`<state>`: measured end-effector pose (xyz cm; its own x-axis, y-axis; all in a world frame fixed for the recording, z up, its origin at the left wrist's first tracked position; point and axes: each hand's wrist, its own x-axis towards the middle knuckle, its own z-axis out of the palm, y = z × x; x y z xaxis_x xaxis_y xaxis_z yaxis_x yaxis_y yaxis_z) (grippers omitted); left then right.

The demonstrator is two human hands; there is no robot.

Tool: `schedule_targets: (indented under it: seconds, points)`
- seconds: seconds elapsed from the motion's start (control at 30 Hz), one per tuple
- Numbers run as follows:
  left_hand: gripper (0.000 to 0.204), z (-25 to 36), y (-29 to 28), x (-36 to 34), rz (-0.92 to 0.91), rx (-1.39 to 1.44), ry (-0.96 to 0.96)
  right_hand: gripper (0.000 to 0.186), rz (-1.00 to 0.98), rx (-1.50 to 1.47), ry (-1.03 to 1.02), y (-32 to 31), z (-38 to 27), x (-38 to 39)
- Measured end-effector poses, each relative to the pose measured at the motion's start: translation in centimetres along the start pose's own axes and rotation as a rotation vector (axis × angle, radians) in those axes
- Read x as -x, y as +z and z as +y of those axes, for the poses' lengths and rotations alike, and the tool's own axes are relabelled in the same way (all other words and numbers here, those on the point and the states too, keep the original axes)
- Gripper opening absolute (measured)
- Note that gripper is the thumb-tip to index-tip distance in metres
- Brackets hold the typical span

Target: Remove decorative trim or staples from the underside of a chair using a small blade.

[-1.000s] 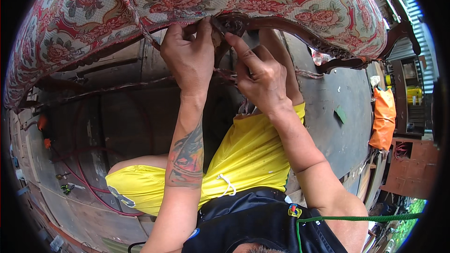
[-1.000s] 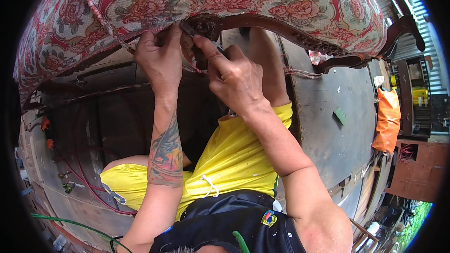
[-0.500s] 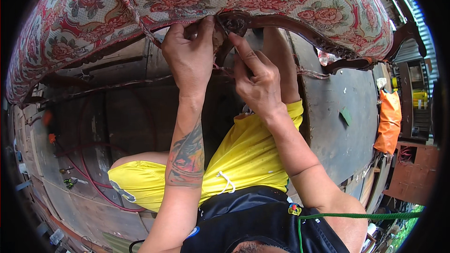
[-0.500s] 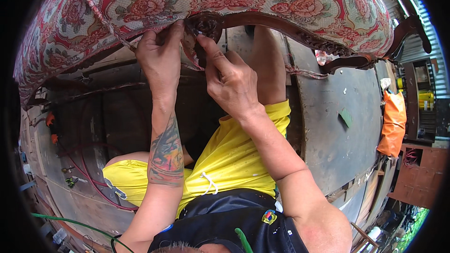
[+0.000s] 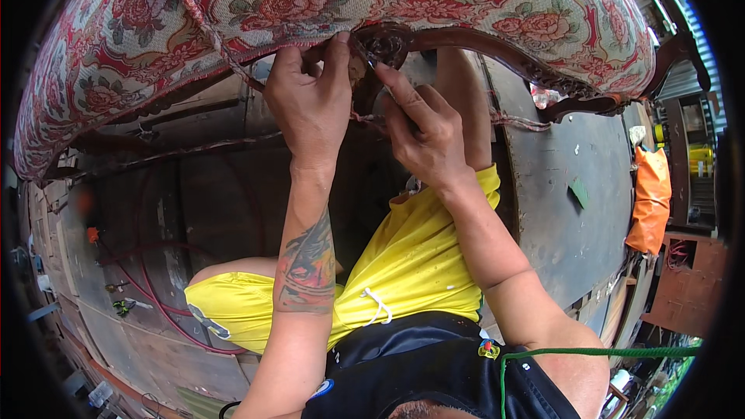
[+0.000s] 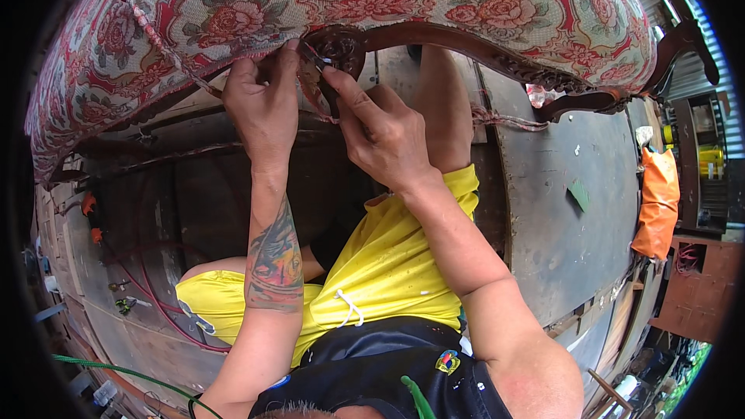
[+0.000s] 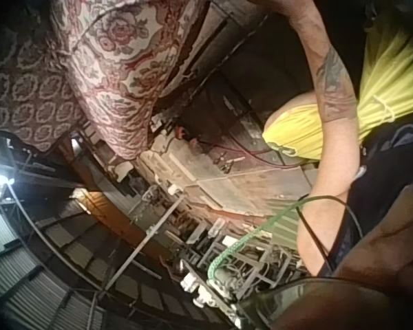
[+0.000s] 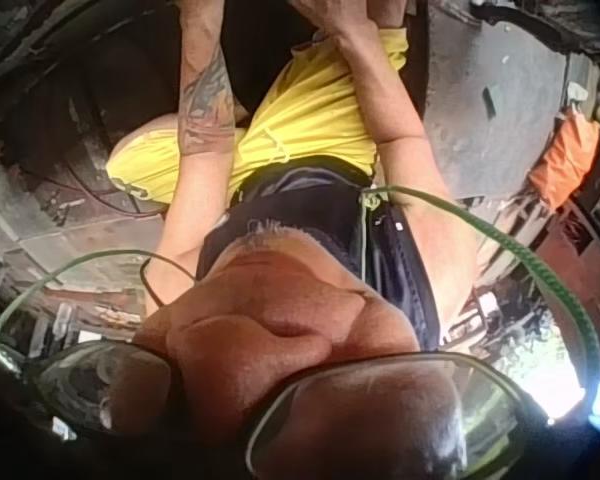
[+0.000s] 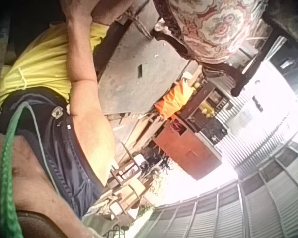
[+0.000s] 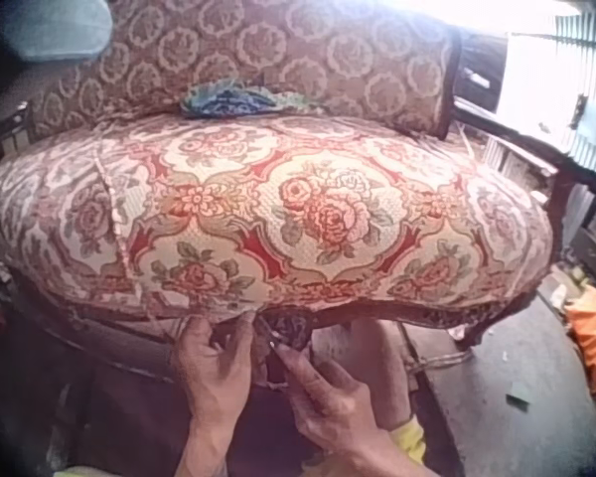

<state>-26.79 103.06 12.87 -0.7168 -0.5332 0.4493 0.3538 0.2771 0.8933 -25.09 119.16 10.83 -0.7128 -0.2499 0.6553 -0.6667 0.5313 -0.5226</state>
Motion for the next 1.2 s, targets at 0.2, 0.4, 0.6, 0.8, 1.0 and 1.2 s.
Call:
schedule_targets:
  seconds: [0.2, 0.4, 0.6, 0.8, 1.0, 1.2]
  points:
    - [0.019, 0.3, 0.7, 0.6, 0.041, 0.18, -0.066, 0.05, -0.048, -0.068, -0.071, -2.9, -1.4, -0.8]
    - [0.019, 0.0, 0.8, 0.9, 0.045, 0.239, -0.168, 0.047, -0.15, -0.018, -0.027, -5.2, -2.7, -1.3]
    - [0.022, 0.5, 0.2, 0.3, 0.02, 0.146, -0.085, 0.051, -0.138, 0.078, -0.067, -2.6, -1.6, -1.4]
    - [0.021, -0.2, 0.0, 0.1, 0.015, 0.125, -0.059, 0.057, -0.046, 0.142, -0.16, -1.7, -0.9, -2.0]
    - [0.021, -0.7, 0.1, 0.0, 0.017, 0.196, -0.063, 0.056, -0.046, 0.141, -0.099, -1.3, -0.9, -1.4]
    - [0.018, -0.1, -0.5, -0.2, -0.038, 0.105, -0.069, 0.057, -0.001, 0.146, -0.099, -0.4, -0.3, -0.9]
